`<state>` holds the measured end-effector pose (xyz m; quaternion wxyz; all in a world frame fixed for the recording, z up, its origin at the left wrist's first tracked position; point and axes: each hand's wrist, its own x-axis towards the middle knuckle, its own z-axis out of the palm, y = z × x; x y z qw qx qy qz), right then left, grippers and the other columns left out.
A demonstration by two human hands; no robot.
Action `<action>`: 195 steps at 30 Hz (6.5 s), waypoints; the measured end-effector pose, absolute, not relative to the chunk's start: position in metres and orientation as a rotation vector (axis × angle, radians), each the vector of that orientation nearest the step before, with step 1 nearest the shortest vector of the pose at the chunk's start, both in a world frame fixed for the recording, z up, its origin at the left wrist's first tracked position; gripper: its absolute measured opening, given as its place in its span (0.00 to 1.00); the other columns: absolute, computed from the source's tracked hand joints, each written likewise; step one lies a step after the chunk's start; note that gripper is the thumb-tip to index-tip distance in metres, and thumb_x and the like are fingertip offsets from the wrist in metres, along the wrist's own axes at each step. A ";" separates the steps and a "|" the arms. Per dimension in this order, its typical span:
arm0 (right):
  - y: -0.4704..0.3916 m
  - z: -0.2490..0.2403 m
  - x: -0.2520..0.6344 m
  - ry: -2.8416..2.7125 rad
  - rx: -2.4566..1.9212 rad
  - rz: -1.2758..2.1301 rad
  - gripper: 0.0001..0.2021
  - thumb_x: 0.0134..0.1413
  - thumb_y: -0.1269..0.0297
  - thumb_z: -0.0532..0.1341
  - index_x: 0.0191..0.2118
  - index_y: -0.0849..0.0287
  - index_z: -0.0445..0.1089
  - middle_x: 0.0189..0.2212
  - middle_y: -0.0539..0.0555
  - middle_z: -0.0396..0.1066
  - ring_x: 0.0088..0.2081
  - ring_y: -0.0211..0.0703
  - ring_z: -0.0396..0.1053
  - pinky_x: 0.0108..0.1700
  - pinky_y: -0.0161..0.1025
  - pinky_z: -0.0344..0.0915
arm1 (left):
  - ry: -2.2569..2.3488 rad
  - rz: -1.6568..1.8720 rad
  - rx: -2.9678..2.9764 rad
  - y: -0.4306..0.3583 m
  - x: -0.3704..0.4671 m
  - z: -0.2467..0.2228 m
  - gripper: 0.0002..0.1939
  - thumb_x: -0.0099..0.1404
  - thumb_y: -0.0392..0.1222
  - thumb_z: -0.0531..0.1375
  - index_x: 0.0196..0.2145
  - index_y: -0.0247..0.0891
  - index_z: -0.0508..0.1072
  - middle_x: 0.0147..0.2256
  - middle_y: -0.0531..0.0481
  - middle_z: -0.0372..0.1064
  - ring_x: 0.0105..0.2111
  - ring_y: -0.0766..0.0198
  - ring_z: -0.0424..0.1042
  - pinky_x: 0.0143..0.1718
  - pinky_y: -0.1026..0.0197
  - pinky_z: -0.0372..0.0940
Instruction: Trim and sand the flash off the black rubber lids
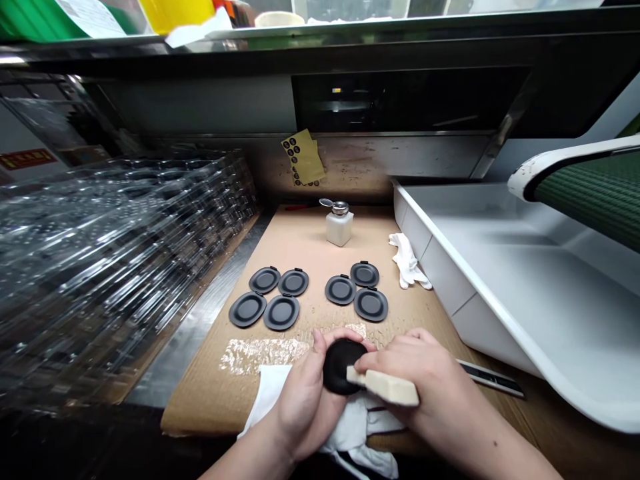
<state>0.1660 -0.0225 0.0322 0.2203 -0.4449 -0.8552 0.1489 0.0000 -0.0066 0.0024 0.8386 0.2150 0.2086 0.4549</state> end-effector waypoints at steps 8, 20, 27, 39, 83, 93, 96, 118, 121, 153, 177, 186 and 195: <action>-0.027 0.018 0.140 -2.256 -1.192 0.394 0.09 0.51 0.67 0.56 0.39 0.50 0.67 0.31 0.46 0.71 0.33 0.34 0.67 0.35 0.34 0.59 | 0.471 0.995 0.471 -0.006 0.000 0.001 0.20 0.65 0.49 0.43 0.34 0.33 0.67 0.34 0.42 0.70 0.40 0.57 0.67 0.47 0.52 0.55; -0.028 0.029 0.139 -2.321 -1.318 0.544 0.11 0.47 0.68 0.59 0.38 0.48 0.68 0.31 0.46 0.71 0.34 0.37 0.66 0.38 0.38 0.57 | 0.442 0.980 0.448 -0.004 0.001 -0.002 0.19 0.65 0.49 0.44 0.34 0.33 0.68 0.34 0.43 0.70 0.39 0.59 0.67 0.45 0.54 0.56; -0.036 0.011 0.154 -1.440 -1.607 0.289 0.13 0.46 0.56 0.60 0.39 0.55 0.69 0.34 0.50 0.73 0.32 0.40 0.71 0.31 0.33 0.67 | 0.439 0.965 0.358 -0.004 0.000 -0.003 0.19 0.64 0.50 0.46 0.36 0.33 0.68 0.35 0.42 0.69 0.38 0.57 0.68 0.43 0.54 0.57; -0.052 0.002 0.144 -2.221 -1.276 -0.405 0.15 0.55 0.68 0.49 0.46 0.58 0.67 0.37 0.54 0.71 0.35 0.40 0.65 0.40 0.41 0.54 | 0.426 0.992 0.397 -0.004 0.000 0.001 0.16 0.65 0.45 0.47 0.38 0.32 0.68 0.39 0.41 0.68 0.41 0.58 0.66 0.48 0.53 0.55; 0.006 -0.008 0.208 -2.101 -1.735 -0.494 0.18 0.48 0.72 0.51 0.46 0.51 0.64 0.47 0.48 0.65 0.47 0.41 0.63 0.42 0.38 0.65 | 0.386 0.950 0.271 -0.004 -0.005 0.000 0.21 0.62 0.56 0.46 0.42 0.37 0.65 0.43 0.40 0.67 0.41 0.56 0.67 0.41 0.53 0.59; 0.007 -0.031 0.212 -2.236 -1.748 -0.678 0.19 0.56 0.57 0.49 0.51 0.56 0.63 0.49 0.56 0.64 0.50 0.49 0.61 0.44 0.44 0.64 | 0.414 0.961 0.244 -0.005 -0.007 -0.003 0.23 0.63 0.53 0.46 0.45 0.34 0.65 0.44 0.36 0.66 0.42 0.54 0.67 0.41 0.54 0.58; -0.008 -0.036 0.216 -2.250 -1.729 -0.681 0.21 0.58 0.55 0.46 0.51 0.59 0.63 0.50 0.56 0.63 0.50 0.48 0.60 0.47 0.45 0.63 | 0.395 0.945 0.217 -0.004 -0.007 -0.002 0.20 0.63 0.50 0.48 0.45 0.33 0.65 0.43 0.36 0.67 0.42 0.53 0.68 0.45 0.51 0.56; -0.049 -0.020 0.139 -2.029 -1.547 -0.479 0.17 0.55 0.59 0.52 0.49 0.52 0.63 0.45 0.51 0.67 0.38 0.38 0.70 0.30 0.29 0.68 | 0.286 0.986 0.043 -0.004 -0.010 -0.004 0.14 0.63 0.44 0.49 0.44 0.38 0.63 0.40 0.41 0.67 0.39 0.58 0.68 0.42 0.56 0.57; -0.046 -0.021 0.118 -2.028 -1.592 -0.523 0.19 0.55 0.58 0.52 0.52 0.52 0.61 0.49 0.50 0.65 0.38 0.38 0.71 0.27 0.30 0.68 | 0.258 0.996 -0.015 -0.003 -0.009 -0.006 0.12 0.63 0.43 0.49 0.42 0.38 0.64 0.39 0.42 0.68 0.39 0.60 0.68 0.41 0.58 0.58; -0.045 -0.023 0.111 -2.026 -1.682 -0.583 0.17 0.56 0.57 0.51 0.51 0.46 0.62 0.52 0.39 0.60 0.38 0.32 0.71 0.29 0.28 0.68 | 0.331 1.068 -0.042 -0.002 -0.007 -0.008 0.11 0.63 0.41 0.50 0.41 0.36 0.66 0.40 0.42 0.66 0.42 0.60 0.67 0.47 0.58 0.57; -0.047 -0.022 0.118 -2.082 -1.630 -0.496 0.17 0.56 0.57 0.51 0.52 0.44 0.62 0.53 0.42 0.61 0.42 0.33 0.70 0.35 0.27 0.68 | 0.353 1.063 -0.015 -0.001 -0.007 -0.005 0.10 0.62 0.41 0.50 0.41 0.37 0.64 0.40 0.41 0.67 0.42 0.60 0.67 0.46 0.57 0.57; -0.056 -0.054 0.196 -1.972 -1.853 -0.414 0.18 0.57 0.56 0.46 0.52 0.50 0.60 0.51 0.47 0.63 0.48 0.42 0.64 0.47 0.40 0.63 | 0.373 1.010 0.064 -0.003 -0.008 -0.001 0.14 0.62 0.49 0.49 0.42 0.38 0.62 0.38 0.42 0.68 0.37 0.57 0.69 0.37 0.58 0.59; -0.047 -0.027 0.184 -1.947 -1.660 -0.415 0.16 0.56 0.57 0.50 0.49 0.54 0.62 0.45 0.51 0.66 0.46 0.41 0.64 0.48 0.39 0.62 | 0.460 0.893 0.439 -0.008 -0.002 -0.004 0.27 0.61 0.59 0.41 0.41 0.34 0.64 0.28 0.42 0.70 0.25 0.57 0.71 0.22 0.62 0.60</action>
